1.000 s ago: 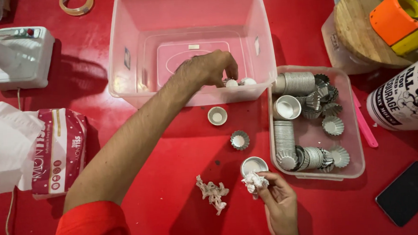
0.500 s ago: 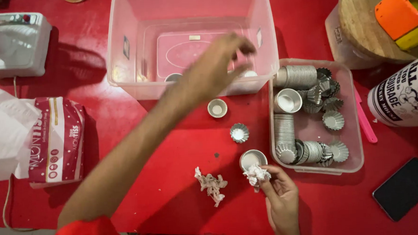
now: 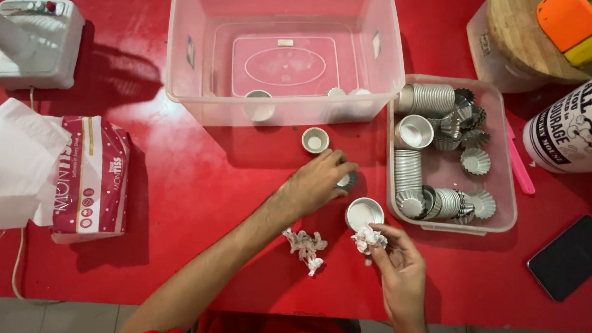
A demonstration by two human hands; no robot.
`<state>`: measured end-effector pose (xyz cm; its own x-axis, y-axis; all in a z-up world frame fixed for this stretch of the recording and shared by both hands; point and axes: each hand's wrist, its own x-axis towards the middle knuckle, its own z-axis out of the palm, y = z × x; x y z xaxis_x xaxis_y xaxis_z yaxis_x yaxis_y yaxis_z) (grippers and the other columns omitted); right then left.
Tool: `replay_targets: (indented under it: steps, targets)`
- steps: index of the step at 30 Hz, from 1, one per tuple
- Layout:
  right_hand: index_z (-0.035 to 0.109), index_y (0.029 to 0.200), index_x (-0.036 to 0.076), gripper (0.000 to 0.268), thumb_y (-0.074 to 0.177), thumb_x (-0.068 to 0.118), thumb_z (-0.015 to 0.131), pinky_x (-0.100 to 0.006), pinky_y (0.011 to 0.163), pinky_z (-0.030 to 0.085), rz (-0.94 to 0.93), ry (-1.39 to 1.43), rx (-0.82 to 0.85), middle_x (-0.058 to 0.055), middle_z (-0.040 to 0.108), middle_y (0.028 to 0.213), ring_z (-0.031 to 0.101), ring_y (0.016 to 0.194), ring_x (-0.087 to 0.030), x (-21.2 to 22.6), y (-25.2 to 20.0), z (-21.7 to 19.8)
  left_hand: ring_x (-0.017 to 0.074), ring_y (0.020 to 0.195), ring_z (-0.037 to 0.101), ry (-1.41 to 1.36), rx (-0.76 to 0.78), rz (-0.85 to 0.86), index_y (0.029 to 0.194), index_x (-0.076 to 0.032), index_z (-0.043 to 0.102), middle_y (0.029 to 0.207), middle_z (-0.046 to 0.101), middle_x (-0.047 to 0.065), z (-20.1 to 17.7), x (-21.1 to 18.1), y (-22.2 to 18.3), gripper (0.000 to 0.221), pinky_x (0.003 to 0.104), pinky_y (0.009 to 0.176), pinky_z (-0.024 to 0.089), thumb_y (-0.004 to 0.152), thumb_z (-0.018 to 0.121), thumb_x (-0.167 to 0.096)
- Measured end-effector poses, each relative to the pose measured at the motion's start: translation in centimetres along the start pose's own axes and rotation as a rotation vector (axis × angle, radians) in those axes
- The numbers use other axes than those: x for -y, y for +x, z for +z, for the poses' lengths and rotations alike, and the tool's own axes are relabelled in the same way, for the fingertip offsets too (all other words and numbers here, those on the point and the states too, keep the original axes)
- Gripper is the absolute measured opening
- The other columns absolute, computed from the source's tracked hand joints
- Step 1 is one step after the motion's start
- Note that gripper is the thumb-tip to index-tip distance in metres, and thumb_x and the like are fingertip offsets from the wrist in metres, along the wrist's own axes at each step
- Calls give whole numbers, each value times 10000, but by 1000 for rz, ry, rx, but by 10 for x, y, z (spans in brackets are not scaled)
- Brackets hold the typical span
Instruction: Clean small metal baking molds using a tissue on a red work table
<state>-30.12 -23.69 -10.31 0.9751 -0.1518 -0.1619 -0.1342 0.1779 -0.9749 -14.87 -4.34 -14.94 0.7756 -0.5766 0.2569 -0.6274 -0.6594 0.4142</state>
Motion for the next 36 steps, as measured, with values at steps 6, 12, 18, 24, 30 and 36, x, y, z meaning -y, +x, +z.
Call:
replay_targets:
  steps: [6, 12, 18, 24, 30, 36]
  targets:
    - [663, 1198, -80, 296, 905, -34, 678, -307, 637, 608, -45, 79, -25, -220, 745, 1037, 698, 840, -227, -2, -4, -3, 288, 1243, 525, -379, -83, -147, 1339, -79, 539, 1285, 550, 110, -47, -28, -36, 615, 395, 1095, 415, 819, 855, -175]
    - [652, 1174, -82, 268, 908, -57, 677, -346, 741, 662, -117, 94, 51, -218, 726, 1057, 720, 887, -250, -3, -3, 17, 283, 1204, 599, -526, -279, -265, 1323, -59, 565, 1274, 575, 121, -65, -58, -81, 563, 378, 1080, 463, 828, 832, -69]
    - [686, 1182, -61, 265, 938, 42, 686, -280, 846, 607, -147, -26, 165, -159, 750, 1053, 723, 875, -200, 15, -14, 50, 275, 1235, 585, -506, -325, -354, 1375, -63, 526, 1304, 626, 114, -83, -80, -124, 599, 383, 1073, 455, 858, 821, -134]
    - [738, 1091, -27, 168, 928, -6, 704, -258, 918, 575, -318, -269, 235, -138, 730, 1080, 696, 1043, -190, 26, -28, 76, 230, 1180, 651, -589, -430, -368, 1374, -54, 542, 1294, 661, 102, -109, -103, -157, 618, 366, 1064, 474, 847, 834, -190]
    - [744, 1017, 22, 189, 839, -30, 780, -238, 826, 573, -484, -456, 364, -89, 745, 964, 715, 905, -159, 28, -42, 101, 225, 1114, 658, -726, -581, -304, 1289, -31, 625, 1189, 660, 121, -95, -109, -187, 563, 312, 1006, 540, 803, 859, -191]
    - [786, 930, 65, 278, 713, -109, 793, -207, 777, 601, -315, -460, 299, -53, 804, 881, 753, 813, -103, -18, -44, 113, 201, 1092, 613, -861, -580, -453, 1393, -61, 611, 1164, 605, 90, -75, -116, -209, 529, 298, 973, 491, 917, 749, -244]
